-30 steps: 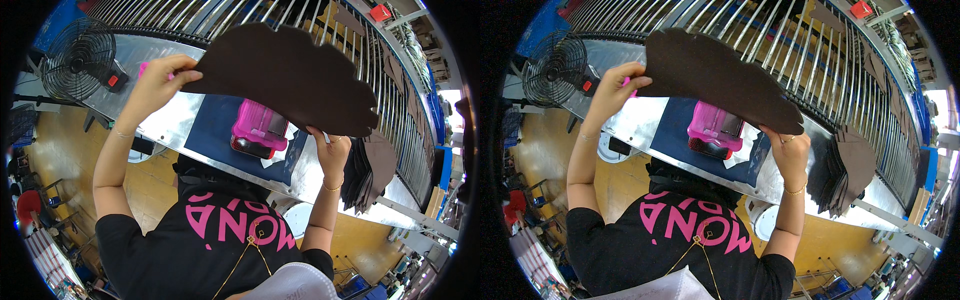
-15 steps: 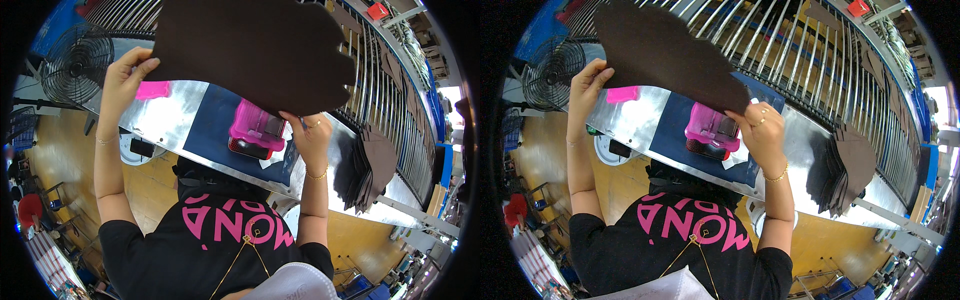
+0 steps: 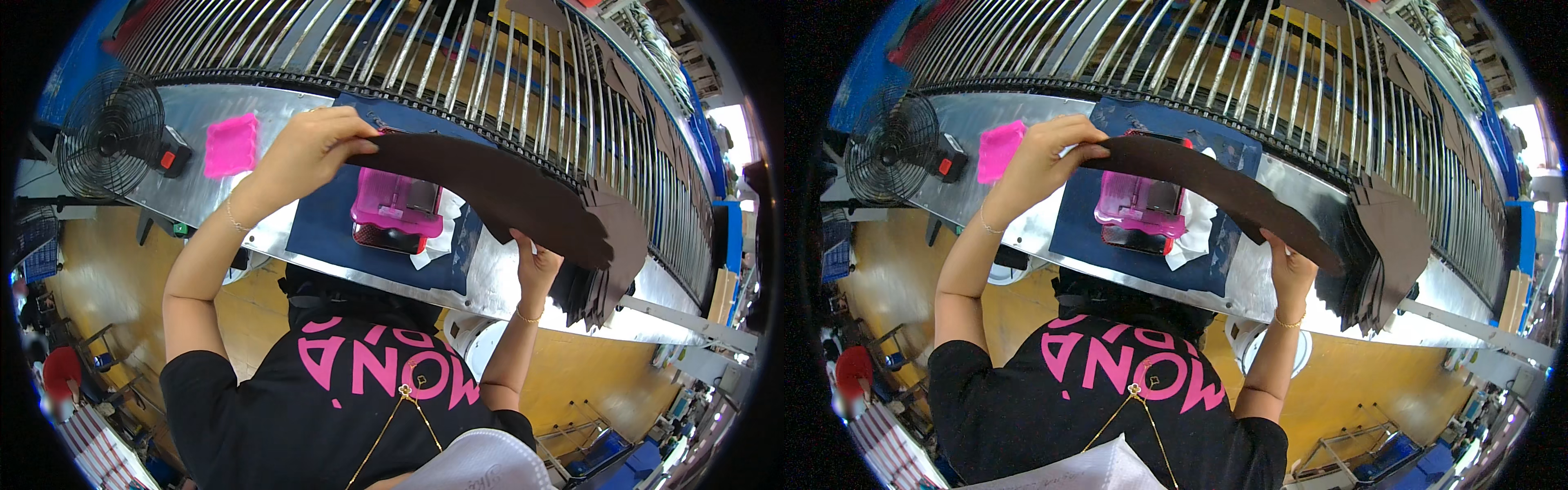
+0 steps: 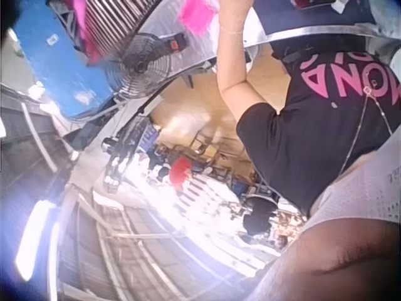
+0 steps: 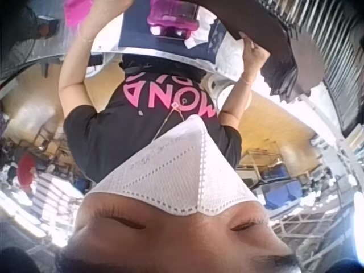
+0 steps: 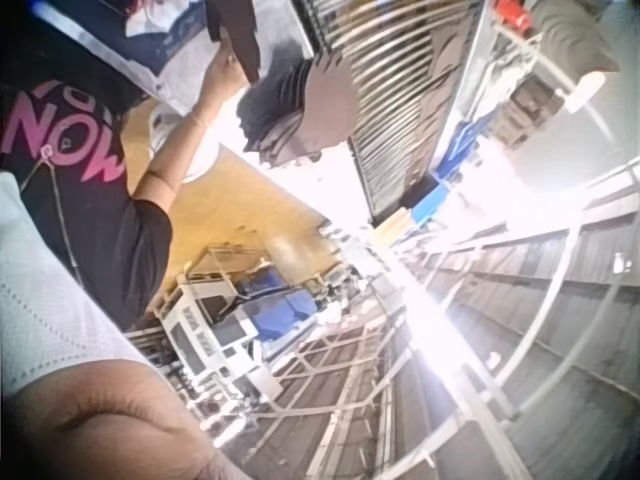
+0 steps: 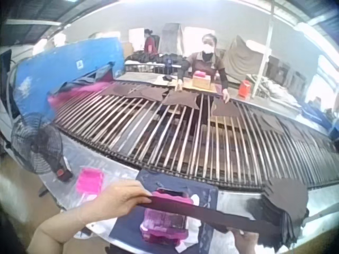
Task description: The person cleans a pink plastic mold using a small tool to scrape residue and a white cloth to wipe the surface. They also handle brown fabric pieces, placing them on a nearby rack.
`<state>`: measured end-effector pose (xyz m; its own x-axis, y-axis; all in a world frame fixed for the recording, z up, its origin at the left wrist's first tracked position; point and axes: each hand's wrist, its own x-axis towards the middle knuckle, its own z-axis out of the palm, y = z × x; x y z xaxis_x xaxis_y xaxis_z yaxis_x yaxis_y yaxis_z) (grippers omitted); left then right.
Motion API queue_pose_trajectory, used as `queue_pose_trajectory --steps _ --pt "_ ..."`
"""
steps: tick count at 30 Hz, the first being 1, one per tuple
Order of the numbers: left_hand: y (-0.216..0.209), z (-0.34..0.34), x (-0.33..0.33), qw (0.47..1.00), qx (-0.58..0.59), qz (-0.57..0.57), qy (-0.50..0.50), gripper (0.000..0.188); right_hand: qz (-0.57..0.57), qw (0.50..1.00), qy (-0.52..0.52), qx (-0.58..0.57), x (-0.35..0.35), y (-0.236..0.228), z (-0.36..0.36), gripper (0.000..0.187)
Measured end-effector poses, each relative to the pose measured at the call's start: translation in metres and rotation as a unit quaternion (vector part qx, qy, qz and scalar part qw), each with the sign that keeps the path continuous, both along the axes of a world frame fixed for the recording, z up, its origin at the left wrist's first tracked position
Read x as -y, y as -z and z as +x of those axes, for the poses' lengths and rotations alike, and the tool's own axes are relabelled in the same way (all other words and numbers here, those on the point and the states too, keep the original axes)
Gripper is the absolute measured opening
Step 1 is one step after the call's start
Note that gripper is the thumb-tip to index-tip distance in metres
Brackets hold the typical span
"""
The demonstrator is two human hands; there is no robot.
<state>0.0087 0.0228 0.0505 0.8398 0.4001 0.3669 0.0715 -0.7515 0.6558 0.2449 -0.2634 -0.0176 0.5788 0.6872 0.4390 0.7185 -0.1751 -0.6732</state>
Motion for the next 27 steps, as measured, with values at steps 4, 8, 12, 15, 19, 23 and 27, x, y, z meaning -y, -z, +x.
queue_pose_trajectory --steps 4,8,12,15,19,23,27 --pt "-0.002 0.028 0.012 0.995 0.008 0.064 0.073 0.012 -0.017 0.997 0.074 -0.030 0.045 0.004 0.021 0.011" --pt "-0.001 0.061 0.030 0.985 0.024 0.086 0.148 0.010 0.036 0.991 0.125 -0.025 0.086 -0.035 0.037 0.011" --pt "-0.017 0.093 0.047 0.975 -0.068 -0.065 0.199 0.015 0.028 0.986 0.155 -0.061 0.119 -0.091 0.043 0.009" --pt "-0.032 0.101 0.036 0.870 -0.114 -0.420 0.229 0.020 0.087 0.979 0.109 -0.150 0.111 -0.111 0.053 0.026" --pt "-0.055 0.093 0.027 0.776 -0.110 -0.606 0.136 0.029 0.143 0.893 0.025 -0.426 0.079 -0.130 0.057 0.030" --pt "-0.052 0.080 0.011 0.732 -0.098 -0.653 0.167 0.029 0.154 0.835 -0.071 -0.523 0.067 -0.126 0.068 0.032" --pt "-0.055 0.071 0.005 0.719 -0.088 -0.667 0.175 0.029 0.142 0.825 -0.065 -0.543 0.055 -0.128 0.069 0.033"
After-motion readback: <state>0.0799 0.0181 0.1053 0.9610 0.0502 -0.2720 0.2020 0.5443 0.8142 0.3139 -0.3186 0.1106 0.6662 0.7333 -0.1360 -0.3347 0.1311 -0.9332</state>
